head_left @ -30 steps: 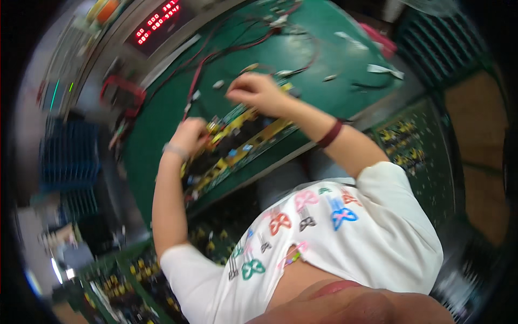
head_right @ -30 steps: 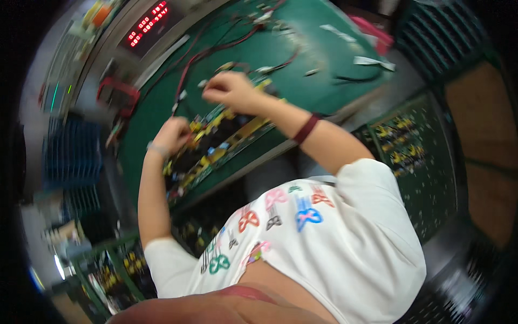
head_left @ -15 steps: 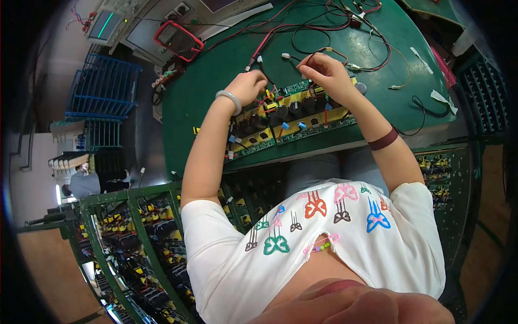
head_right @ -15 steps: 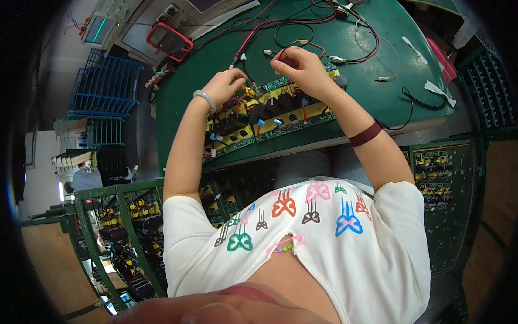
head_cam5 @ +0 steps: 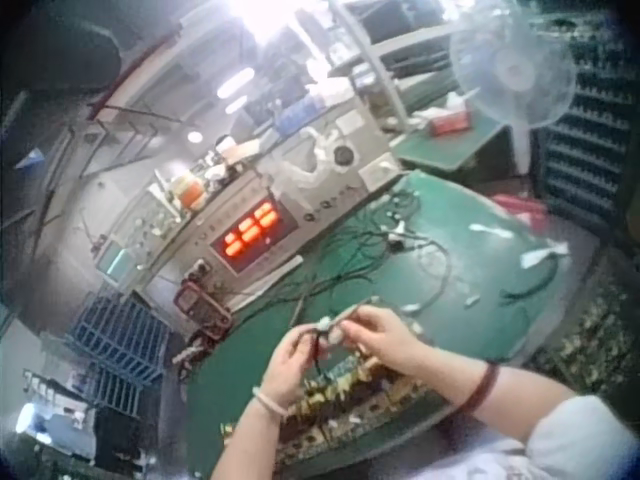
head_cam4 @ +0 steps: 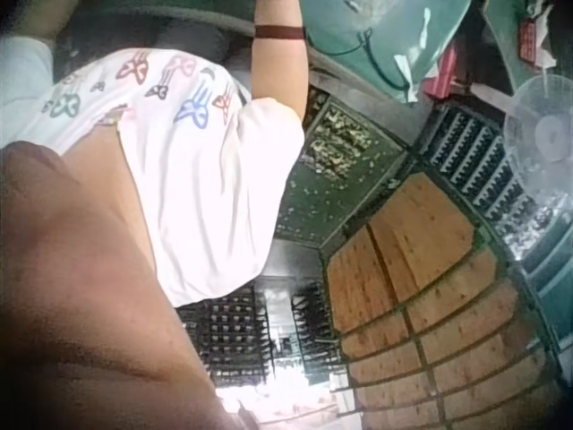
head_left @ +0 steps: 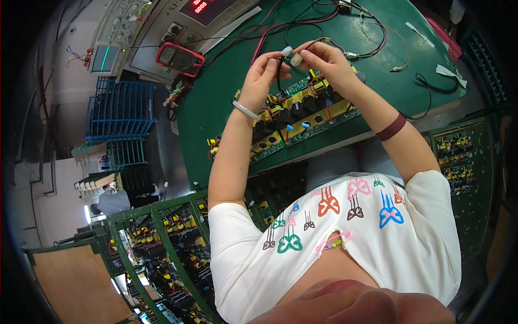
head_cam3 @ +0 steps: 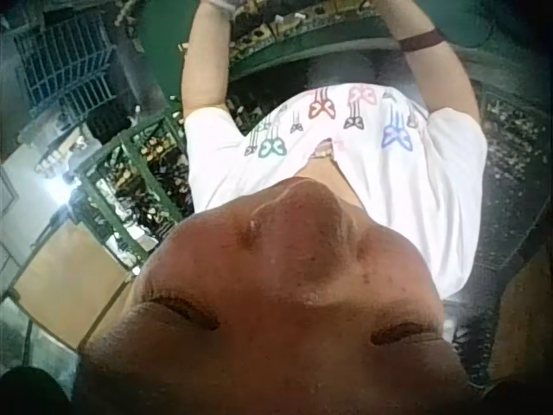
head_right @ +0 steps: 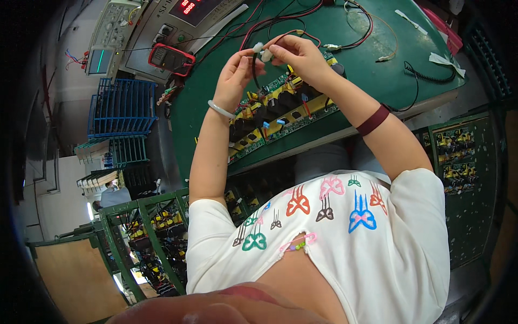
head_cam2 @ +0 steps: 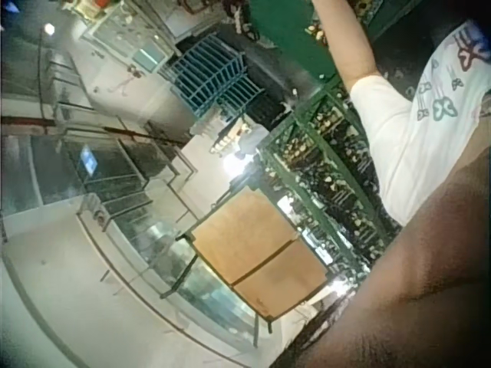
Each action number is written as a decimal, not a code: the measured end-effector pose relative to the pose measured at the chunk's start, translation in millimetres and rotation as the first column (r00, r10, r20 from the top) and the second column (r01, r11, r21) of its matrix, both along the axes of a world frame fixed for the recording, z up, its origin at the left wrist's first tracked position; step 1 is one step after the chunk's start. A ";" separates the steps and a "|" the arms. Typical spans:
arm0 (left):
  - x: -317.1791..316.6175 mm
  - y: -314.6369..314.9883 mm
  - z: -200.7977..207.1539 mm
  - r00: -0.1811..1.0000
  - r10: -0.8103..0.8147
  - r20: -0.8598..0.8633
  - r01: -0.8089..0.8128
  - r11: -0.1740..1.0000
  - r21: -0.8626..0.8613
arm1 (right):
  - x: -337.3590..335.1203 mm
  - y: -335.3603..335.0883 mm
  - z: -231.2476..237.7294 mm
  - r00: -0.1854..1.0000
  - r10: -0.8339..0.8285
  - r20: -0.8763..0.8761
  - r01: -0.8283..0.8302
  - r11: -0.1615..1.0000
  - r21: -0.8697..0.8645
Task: The person connects and disconnects various colored wires and probes to a circuit board mounted on a green workbench. They repeatedly attach and remove connectors and test leads, manipulating the wiring to different points on the board throughout the clip.
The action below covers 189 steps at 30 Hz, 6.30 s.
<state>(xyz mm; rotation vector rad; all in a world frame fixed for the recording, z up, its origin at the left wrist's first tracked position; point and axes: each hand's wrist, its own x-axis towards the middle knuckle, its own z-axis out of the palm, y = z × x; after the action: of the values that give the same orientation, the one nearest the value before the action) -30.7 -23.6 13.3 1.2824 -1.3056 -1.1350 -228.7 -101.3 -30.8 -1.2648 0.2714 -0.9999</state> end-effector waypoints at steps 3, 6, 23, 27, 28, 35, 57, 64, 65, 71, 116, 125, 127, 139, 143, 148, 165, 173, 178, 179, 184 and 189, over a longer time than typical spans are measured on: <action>-15.7 9.9 -0.9 0.999 -0.013 0.044 0.017 0.996 -0.088 | -2.2 0.1 -1.7 1.000 0.014 0.002 -0.014 1.000 0.008; -21.3 16.0 3.9 0.987 0.066 0.144 -0.040 0.983 -0.178 | -4.7 2.1 3.3 0.999 0.041 0.033 -0.041 0.999 -0.001; -33.5 25.4 4.4 0.951 0.210 0.226 -0.159 0.961 -0.225 | -3.5 0.6 -2.1 0.990 -0.044 0.137 0.044 0.999 0.005; -33.4 25.8 4.3 0.947 0.225 0.228 -0.174 0.959 -0.223 | -2.5 -2.4 -5.4 0.993 -0.037 0.109 0.039 0.999 -0.010; -32.0 25.8 3.6 0.946 0.230 0.227 -0.179 0.958 -0.223 | -1.5 -2.1 -5.2 0.994 -0.043 0.102 0.045 0.999 -0.016; -27.2 27.4 6.4 0.949 0.222 0.224 -0.175 0.962 -0.212 | -3.4 -1.5 -4.0 0.998 -0.016 0.059 0.019 0.998 -0.053; -27.8 25.2 2.8 0.967 0.204 0.155 -0.189 0.976 -0.109 | -0.5 0.9 -1.0 0.999 0.050 -0.001 -0.050 0.996 -0.070; -0.1 12.9 7.6 0.939 0.292 0.180 -0.256 0.946 -0.196 | -11.6 -2.3 6.2 1.000 0.010 0.005 -0.010 0.991 0.133; 13.6 9.2 5.6 0.934 0.332 0.130 -0.309 0.935 -0.173 | -18.7 -2.2 12.0 0.998 -0.037 -0.047 0.043 0.989 0.140; 71.7 1.4 -23.0 0.849 0.485 0.209 -0.499 0.866 0.021 | -66.7 -67.2 4.5 0.911 -0.159 -0.380 0.111 0.983 -0.146; -154.0 94.6 -16.9 0.960 -0.225 -0.166 0.191 0.961 -0.199 | -151.7 -96.7 133.0 0.681 0.317 -0.660 -0.276 0.946 0.170; -173.4 93.3 -31.7 0.835 -0.530 -0.151 0.528 0.847 -0.054 | -145.9 -50.4 118.5 0.854 0.413 -0.315 -0.383 0.911 0.153; -157.1 113.8 -66.0 0.907 -0.407 -0.113 0.399 0.913 -0.088 | -146.0 -43.8 105.6 0.906 0.349 -0.242 -0.312 0.933 0.176; -106.2 203.5 -87.4 0.906 0.402 0.133 -0.350 0.889 -0.295 | -92.4 53.2 3.9 0.901 0.387 -0.198 -0.380 0.922 0.072; -112.6 188.0 -94.7 0.796 0.602 -0.057 -0.590 0.753 -0.292 | -68.1 88.4 -24.4 0.961 0.181 -0.209 -0.195 0.980 -0.046; -107.7 174.4 -96.7 0.681 0.723 0.116 -0.594 0.637 -0.491 | -56.7 101.8 -51.8 0.976 -0.125 -0.179 0.069 0.954 -0.291; -98.7 169.8 -107.1 0.560 0.774 0.293 -0.488 0.595 -0.638 | -56.7 102.0 -48.6 0.937 -0.218 -0.272 -0.014 0.756 -0.654; -99.6 166.0 -106.5 0.530 0.782 0.329 -0.474 0.595 -0.649 | -56.3 102.0 -50.4 0.930 -0.244 -0.276 -0.004 0.742 -0.671; -99.4 165.3 -109.7 0.538 0.779 0.321 -0.493 0.600 -0.630 | -56.1 103.1 -48.0 0.926 -0.255 -0.277 -0.002 0.732 -0.681; -99.6 165.2 -110.6 0.537 0.783 0.313 -0.504 0.596 -0.625 | -55.9 103.1 -48.7 0.926 -0.257 -0.277 -0.001 0.732 -0.681; -100.2 165.5 -112.2 0.533 0.789 0.305 -0.516 0.589 -0.623 | -55.2 104.8 -47.4 0.916 -0.292 -0.275 0.014 0.708 -0.706; -100.0 164.7 -112.8 0.545 0.788 0.286 -0.527 0.587 -0.615 | -55.2 104.4 -49.8 0.917 -0.286 -0.279 0.003 0.704 -0.711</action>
<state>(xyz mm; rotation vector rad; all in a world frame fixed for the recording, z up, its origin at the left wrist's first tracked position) -130.7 141.0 -99.5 1.5754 -1.1543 0.1478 -283.9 3.1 -80.5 -2.1827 0.2979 -1.0312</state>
